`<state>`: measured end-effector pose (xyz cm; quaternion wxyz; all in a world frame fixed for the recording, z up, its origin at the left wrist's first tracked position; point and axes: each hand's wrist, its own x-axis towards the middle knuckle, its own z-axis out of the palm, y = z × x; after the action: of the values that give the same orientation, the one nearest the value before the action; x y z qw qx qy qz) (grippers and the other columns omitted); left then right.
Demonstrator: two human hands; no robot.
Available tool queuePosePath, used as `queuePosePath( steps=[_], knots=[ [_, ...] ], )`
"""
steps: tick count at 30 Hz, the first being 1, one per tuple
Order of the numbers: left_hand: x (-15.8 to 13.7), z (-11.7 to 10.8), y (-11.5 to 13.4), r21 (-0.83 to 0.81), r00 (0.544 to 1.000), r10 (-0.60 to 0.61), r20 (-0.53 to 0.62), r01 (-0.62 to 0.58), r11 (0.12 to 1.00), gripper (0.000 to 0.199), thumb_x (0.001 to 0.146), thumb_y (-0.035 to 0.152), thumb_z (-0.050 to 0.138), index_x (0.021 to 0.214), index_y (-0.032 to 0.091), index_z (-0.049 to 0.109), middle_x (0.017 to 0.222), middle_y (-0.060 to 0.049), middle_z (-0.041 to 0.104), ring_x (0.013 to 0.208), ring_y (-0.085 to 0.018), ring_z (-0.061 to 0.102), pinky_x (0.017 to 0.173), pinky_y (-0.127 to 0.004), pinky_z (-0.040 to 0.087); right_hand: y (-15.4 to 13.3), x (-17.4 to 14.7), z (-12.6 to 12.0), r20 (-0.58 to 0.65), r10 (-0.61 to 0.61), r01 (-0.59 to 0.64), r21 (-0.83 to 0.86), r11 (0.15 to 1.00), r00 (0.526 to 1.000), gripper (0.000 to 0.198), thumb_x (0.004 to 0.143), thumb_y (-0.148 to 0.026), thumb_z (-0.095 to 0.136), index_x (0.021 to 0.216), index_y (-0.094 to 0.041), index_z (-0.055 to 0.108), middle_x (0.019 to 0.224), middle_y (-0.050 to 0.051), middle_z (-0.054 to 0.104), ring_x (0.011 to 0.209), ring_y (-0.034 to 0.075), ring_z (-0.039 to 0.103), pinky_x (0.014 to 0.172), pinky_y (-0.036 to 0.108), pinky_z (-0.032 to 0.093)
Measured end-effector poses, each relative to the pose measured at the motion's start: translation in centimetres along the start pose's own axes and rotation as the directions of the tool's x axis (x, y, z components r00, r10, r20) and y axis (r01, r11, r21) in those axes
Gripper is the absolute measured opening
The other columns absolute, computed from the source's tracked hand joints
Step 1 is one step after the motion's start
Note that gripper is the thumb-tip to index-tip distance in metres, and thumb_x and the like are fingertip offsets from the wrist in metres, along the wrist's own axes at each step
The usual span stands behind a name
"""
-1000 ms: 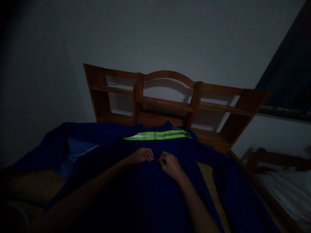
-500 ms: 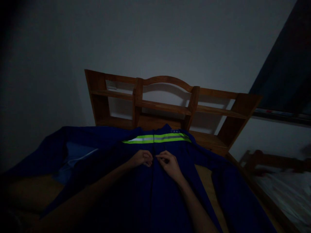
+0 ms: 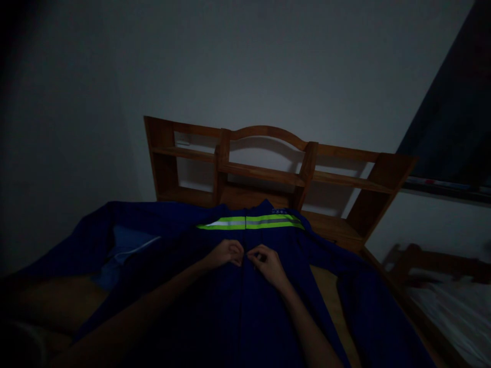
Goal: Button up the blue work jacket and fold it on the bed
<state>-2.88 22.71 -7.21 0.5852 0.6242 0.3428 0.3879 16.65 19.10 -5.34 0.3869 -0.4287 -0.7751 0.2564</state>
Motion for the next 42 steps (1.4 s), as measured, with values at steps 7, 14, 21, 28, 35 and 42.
queuePosePath(
  steps=[7, 14, 21, 28, 35, 42],
  knots=[
    [-0.8, 1.5, 0.8, 0.286, 0.961, 0.237, -0.144, -0.189, 0.939, 0.013, 0.075, 0.026, 0.058, 0.083, 0.015, 0.058, 0.069, -0.002, 0.064, 0.064, -0.015, 0.064, 0.062, -0.026, 0.052, 0.6, 0.1, -0.1, -0.045, 0.014, -0.009, 0.103, 0.995, 0.999, 0.022, 0.079, -0.038, 0.060, 0.084, -0.018, 0.068, 0.080, 0.002, 0.064, 0.055, 0.009, 0.057, 0.054, 0.020, 0.042],
    [-1.1, 1.8, -0.1, 0.113, 0.965, 0.194, -0.176, -0.176, 0.978, 0.021, 0.073, 0.030, 0.063, 0.083, 0.014, 0.056, 0.072, -0.002, 0.063, 0.071, -0.016, 0.065, 0.067, -0.029, 0.053, 0.2, -0.2, 0.2, -0.121, -0.032, 0.047, 0.126, 0.991, 0.992, 0.021, 0.080, -0.036, 0.059, 0.085, -0.020, 0.070, 0.083, 0.002, 0.064, 0.057, 0.009, 0.057, 0.054, 0.021, 0.043],
    [-1.7, 1.7, 0.9, 0.141, 0.966, 0.212, -0.151, -0.191, 0.971, 0.021, 0.072, 0.028, 0.065, 0.084, 0.013, 0.058, 0.074, -0.003, 0.065, 0.072, -0.015, 0.065, 0.069, -0.028, 0.052, -1.0, -0.4, 0.1, -0.159, -0.053, 0.062, 0.052, 0.997, 0.986, 0.022, 0.082, -0.038, 0.057, 0.084, -0.019, 0.069, 0.083, 0.003, 0.064, 0.060, 0.010, 0.057, 0.057, 0.022, 0.044],
    [-1.5, 1.4, 0.7, 0.148, 0.966, 0.217, -0.144, -0.196, 0.969, 0.018, 0.071, 0.025, 0.064, 0.084, 0.013, 0.059, 0.074, -0.003, 0.065, 0.072, -0.015, 0.064, 0.071, -0.027, 0.051, -1.3, -0.5, 0.1, -0.153, -0.049, 0.057, 0.048, 0.997, 0.987, 0.021, 0.083, -0.036, 0.057, 0.089, -0.020, 0.069, 0.085, 0.003, 0.063, 0.060, 0.010, 0.056, 0.059, 0.023, 0.044],
    [-1.5, 1.5, 0.4, 0.129, 0.968, 0.195, -0.157, -0.176, 0.976, 0.016, 0.070, 0.022, 0.064, 0.083, 0.012, 0.059, 0.073, -0.004, 0.064, 0.071, -0.016, 0.065, 0.069, -0.029, 0.053, -1.3, -0.4, -0.1, -0.155, -0.048, 0.058, 0.065, 0.996, 0.987, 0.020, 0.082, -0.036, 0.057, 0.087, -0.020, 0.070, 0.089, 0.003, 0.064, 0.066, 0.012, 0.058, 0.059, 0.023, 0.044],
    [-1.8, 1.7, 0.6, 0.138, 0.965, 0.229, -0.128, -0.211, 0.968, 0.015, 0.075, 0.025, 0.061, 0.083, 0.012, 0.059, 0.074, -0.005, 0.065, 0.070, -0.017, 0.066, 0.068, -0.029, 0.054, -0.9, -0.2, 0.1, -0.135, -0.027, 0.034, 0.056, 0.998, 0.990, 0.021, 0.081, -0.037, 0.058, 0.085, -0.019, 0.068, 0.086, 0.003, 0.063, 0.061, 0.010, 0.057, 0.058, 0.023, 0.043]
  ],
)
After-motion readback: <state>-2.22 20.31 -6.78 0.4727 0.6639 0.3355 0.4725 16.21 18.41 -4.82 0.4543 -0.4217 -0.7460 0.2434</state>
